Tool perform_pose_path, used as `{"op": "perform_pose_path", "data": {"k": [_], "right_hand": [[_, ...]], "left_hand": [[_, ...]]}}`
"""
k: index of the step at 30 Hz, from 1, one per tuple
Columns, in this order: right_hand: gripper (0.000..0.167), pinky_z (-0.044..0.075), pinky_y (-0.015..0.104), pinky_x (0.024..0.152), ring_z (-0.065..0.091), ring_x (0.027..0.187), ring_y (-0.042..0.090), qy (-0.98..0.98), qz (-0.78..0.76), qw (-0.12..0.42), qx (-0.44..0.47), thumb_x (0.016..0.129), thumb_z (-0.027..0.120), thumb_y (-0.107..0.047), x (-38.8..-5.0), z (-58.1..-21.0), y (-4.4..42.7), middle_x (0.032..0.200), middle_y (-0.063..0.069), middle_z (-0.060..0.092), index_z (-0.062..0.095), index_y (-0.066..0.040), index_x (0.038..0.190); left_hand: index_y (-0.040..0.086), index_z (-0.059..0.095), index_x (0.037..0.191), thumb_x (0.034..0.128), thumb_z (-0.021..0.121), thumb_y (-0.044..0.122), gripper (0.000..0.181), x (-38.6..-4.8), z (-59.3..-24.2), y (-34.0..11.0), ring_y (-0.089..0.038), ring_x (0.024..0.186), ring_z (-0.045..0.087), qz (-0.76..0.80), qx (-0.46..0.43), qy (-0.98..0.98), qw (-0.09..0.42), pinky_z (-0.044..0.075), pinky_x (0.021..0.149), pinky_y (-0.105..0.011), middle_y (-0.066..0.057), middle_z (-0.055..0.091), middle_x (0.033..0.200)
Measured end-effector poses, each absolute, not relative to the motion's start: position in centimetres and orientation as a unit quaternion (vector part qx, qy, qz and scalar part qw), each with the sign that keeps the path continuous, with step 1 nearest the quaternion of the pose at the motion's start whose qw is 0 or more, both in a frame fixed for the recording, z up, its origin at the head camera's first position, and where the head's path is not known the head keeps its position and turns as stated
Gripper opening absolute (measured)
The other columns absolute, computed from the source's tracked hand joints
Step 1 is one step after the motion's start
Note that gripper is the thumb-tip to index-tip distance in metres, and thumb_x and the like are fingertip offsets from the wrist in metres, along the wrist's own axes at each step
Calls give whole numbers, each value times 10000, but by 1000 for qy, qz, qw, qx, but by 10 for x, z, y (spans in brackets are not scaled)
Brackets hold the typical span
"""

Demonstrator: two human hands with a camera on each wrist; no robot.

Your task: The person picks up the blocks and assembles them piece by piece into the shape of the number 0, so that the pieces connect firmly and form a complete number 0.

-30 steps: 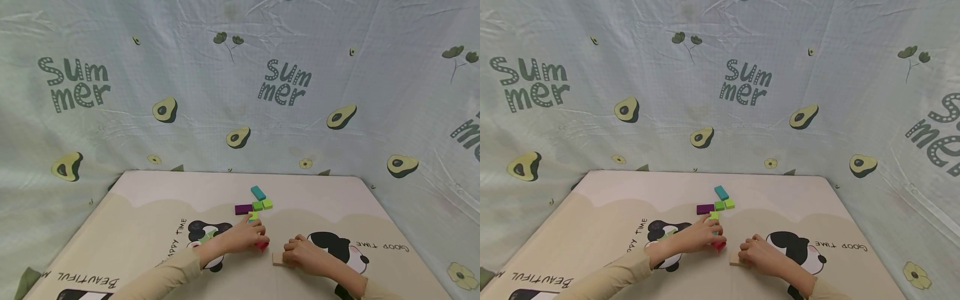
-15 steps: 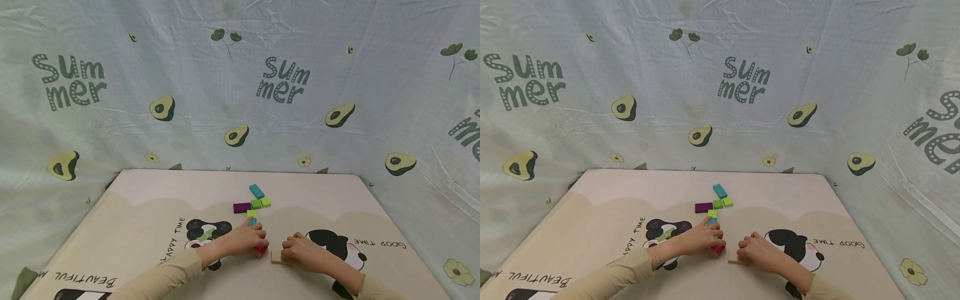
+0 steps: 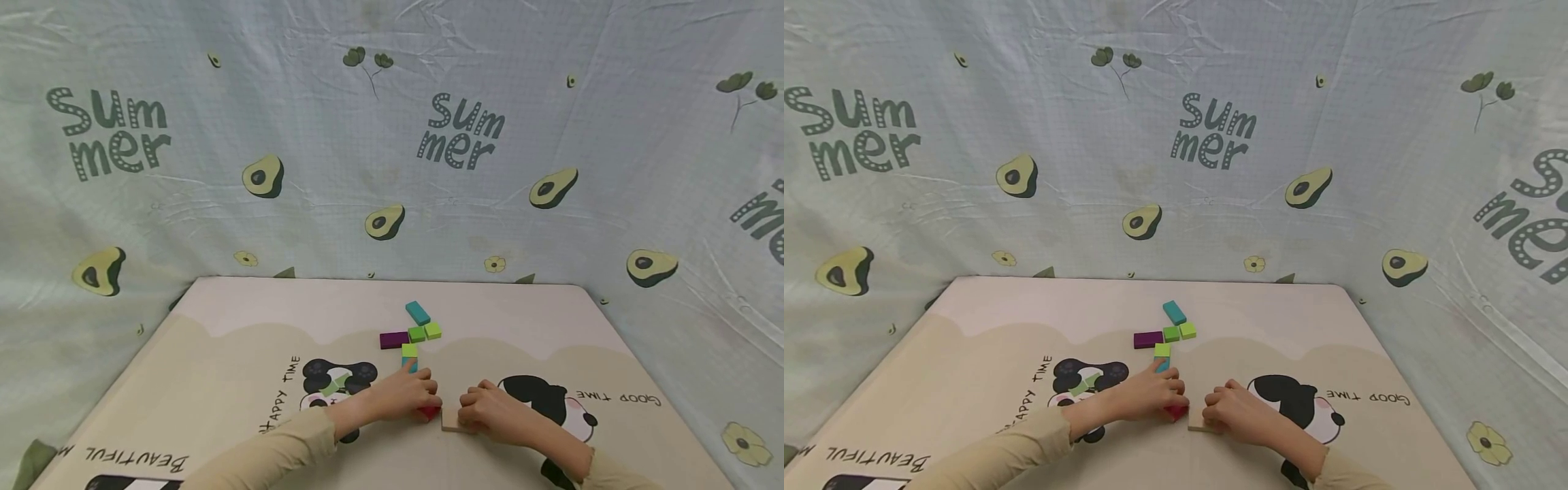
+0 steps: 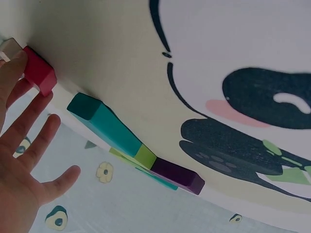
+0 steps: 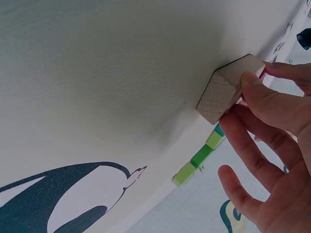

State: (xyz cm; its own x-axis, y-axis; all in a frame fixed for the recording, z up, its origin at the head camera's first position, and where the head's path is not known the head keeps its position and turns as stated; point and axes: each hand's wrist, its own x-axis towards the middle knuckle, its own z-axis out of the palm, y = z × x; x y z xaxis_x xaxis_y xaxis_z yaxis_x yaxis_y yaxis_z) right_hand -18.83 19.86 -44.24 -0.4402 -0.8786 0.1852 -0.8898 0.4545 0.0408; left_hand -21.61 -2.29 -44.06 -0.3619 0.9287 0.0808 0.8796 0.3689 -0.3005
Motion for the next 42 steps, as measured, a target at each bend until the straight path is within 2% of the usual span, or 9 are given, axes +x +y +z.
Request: {"op": "perform_pose_path", "data": {"k": [7,13,18,26,32,42], "right_hand": [[163,329,174,636,368,604,-22,-851,31,87,517,681,731,-148,-188,-442,199,605,-138,432,601,-246,690],[154,342,178,640,400,620,-19,-850,37,84,519,684,731,-144,-188,-442,198,626,-137,467,617,-245,708],[143,351,183,651,405,629,-23,-850,30,83,519,697,725,-158,-188,-441,197,636,-145,471,614,-248,710],[138,360,192,659,407,633,-22,-855,33,73,512,706,723,-152,-186,-440,197,635,-137,485,620,-244,703],[116,361,187,660,405,640,-22,-860,32,60,505,726,708,-162,-186,-440,197,641,-140,487,628,-246,719],[132,332,169,627,396,628,-20,-857,32,65,510,714,713,-157,-187,-440,197,640,-138,478,614,-244,704]], "left_hand": [[331,616,1067,820,592,390,255,-216,-442,-23,-64,880,471,105,-549,-821,120,398,923,-476,125,611,970],[306,612,1068,820,588,406,268,-212,-437,-31,-75,943,475,95,-540,-826,131,382,939,-432,118,605,1030],[305,623,1034,840,573,381,215,-204,-436,-46,-85,969,477,77,-543,-825,136,384,938,-465,102,612,1035],[304,563,1150,875,518,380,289,-193,-443,-57,-127,1023,484,75,-549,-822,131,414,891,-494,75,576,1127],[315,556,1165,872,516,393,306,-192,-445,-58,-135,1019,481,78,-540,-828,130,408,890,-507,85,568,1145],[264,573,1169,879,525,338,303,-186,-445,-52,-116,1058,485,79,-540,-827,131,414,889,-505,104,569,1138]]}}
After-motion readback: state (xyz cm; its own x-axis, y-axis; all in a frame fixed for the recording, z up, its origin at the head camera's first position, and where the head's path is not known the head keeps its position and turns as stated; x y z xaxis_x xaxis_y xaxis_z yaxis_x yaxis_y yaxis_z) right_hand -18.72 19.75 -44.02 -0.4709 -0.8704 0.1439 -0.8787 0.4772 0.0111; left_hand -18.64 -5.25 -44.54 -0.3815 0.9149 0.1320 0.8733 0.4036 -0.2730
